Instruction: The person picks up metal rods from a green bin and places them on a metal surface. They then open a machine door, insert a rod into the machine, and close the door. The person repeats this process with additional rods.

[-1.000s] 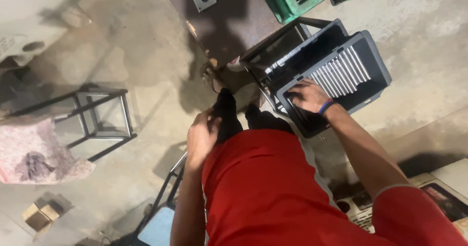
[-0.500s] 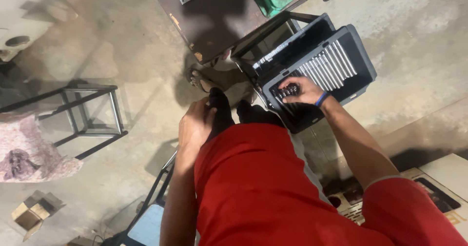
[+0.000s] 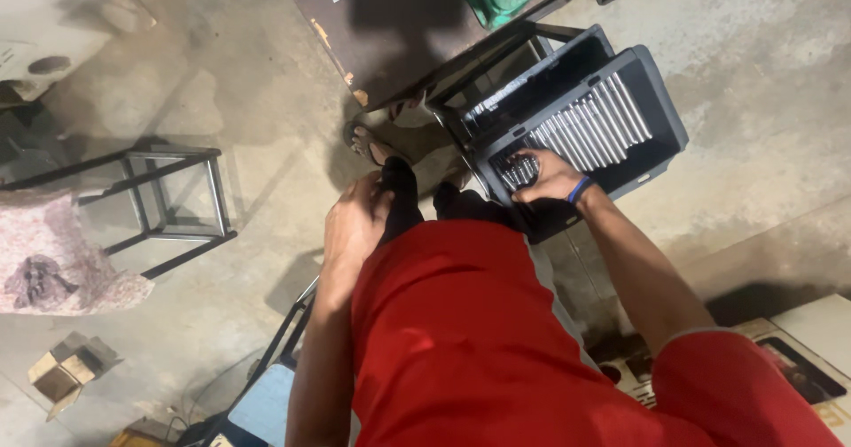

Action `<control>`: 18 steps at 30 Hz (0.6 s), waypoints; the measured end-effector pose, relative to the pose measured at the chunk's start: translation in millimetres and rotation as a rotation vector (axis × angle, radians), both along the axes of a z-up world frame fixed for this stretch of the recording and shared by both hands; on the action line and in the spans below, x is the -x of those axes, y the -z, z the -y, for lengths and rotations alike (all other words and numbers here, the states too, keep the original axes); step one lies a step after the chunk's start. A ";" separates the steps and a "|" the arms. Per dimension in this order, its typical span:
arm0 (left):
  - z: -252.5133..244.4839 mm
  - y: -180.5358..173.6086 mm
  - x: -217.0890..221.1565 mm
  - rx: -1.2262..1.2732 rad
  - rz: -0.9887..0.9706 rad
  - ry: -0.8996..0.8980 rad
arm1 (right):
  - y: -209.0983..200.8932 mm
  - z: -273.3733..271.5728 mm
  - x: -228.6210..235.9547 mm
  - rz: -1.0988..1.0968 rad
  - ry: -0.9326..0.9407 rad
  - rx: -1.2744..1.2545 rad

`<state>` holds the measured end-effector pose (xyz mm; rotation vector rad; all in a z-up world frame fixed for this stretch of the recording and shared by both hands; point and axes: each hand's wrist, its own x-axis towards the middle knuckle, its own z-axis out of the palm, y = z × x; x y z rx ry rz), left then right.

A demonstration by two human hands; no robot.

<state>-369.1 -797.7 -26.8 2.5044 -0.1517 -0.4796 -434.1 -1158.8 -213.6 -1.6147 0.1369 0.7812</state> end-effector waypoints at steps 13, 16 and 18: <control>-8.7 -2.4 -7.0 -0.068 0.044 -0.004 | -16.9 -8.9 -9.5 0.072 -0.057 0.139; -4.6 2.0 -9.4 -0.052 0.062 0.059 | -13.2 -8.5 -4.4 0.037 -0.010 0.162; -1.7 4.6 -12.0 -0.043 0.080 0.099 | -8.9 -8.6 0.7 0.006 0.055 0.154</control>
